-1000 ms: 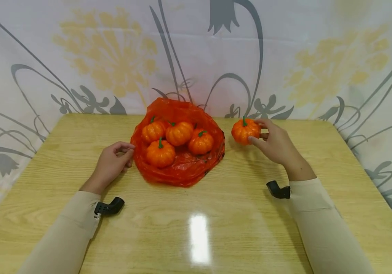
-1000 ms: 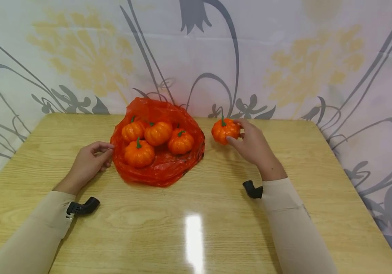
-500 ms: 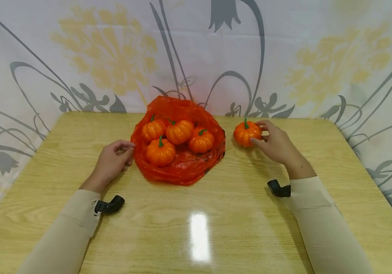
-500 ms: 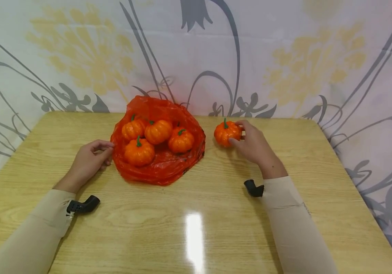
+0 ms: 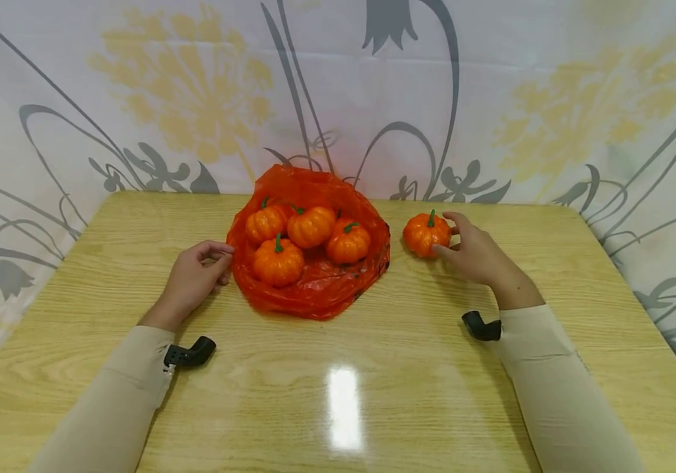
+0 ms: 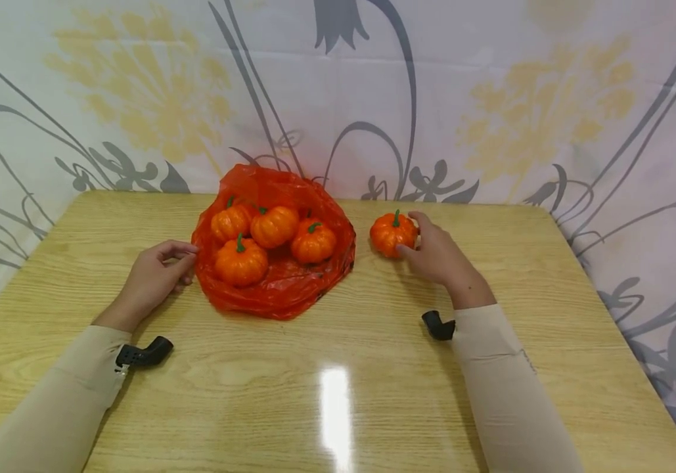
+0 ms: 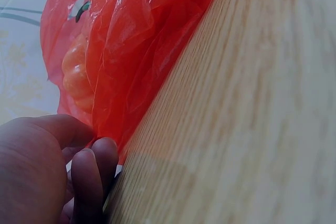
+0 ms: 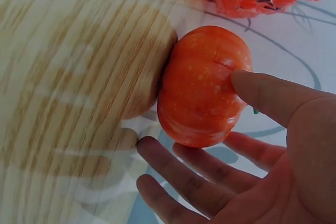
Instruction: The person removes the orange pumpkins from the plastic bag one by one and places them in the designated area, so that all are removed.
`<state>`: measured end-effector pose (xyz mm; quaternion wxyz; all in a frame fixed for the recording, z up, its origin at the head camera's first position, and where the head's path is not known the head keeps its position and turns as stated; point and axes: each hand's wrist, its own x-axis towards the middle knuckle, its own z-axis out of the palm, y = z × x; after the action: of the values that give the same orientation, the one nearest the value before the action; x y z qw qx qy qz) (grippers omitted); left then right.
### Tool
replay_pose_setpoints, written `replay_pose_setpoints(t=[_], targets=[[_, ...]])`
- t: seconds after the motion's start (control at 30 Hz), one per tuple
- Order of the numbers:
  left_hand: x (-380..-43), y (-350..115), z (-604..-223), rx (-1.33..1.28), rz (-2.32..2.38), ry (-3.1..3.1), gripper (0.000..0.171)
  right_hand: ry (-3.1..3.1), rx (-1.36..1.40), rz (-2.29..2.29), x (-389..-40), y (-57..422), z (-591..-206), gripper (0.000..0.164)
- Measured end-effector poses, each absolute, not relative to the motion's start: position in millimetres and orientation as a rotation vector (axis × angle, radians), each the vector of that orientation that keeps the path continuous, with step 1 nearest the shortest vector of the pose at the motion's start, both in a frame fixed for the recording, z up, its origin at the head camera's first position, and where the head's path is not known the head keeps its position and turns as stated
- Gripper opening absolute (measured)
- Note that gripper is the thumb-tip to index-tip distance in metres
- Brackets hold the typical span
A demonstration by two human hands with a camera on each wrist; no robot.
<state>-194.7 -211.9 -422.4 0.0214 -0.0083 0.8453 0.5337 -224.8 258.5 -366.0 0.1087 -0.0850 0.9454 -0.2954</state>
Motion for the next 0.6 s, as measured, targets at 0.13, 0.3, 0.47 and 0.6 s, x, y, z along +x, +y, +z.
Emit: replay_pose_setpoints(t=[0.13,0.3,0.47,0.6], targets=[[-194.5,-212.0,-422.3,-0.029,1.642,2.619,0.031,2.793,-0.278,-0.813,-226.3,259.5,-368.6,0.071],[-194.8,-211.4,-419.9,-0.023,1.635,2.631,0.032,2.807,-0.299,-0.784,-227.4,259.0,-367.3,0.068],[-194.7,-210.2,-418.3,-0.022,1.641,2.624,0.033,2.796,-0.287,-0.774,-227.1,258.8,-366.2,0.069],[-195.2,-210.7,-418.8,-0.028,1.635,2.62,0.033,2.799,-0.296,-0.783,-227.3,258.8,-365.6,0.07]])
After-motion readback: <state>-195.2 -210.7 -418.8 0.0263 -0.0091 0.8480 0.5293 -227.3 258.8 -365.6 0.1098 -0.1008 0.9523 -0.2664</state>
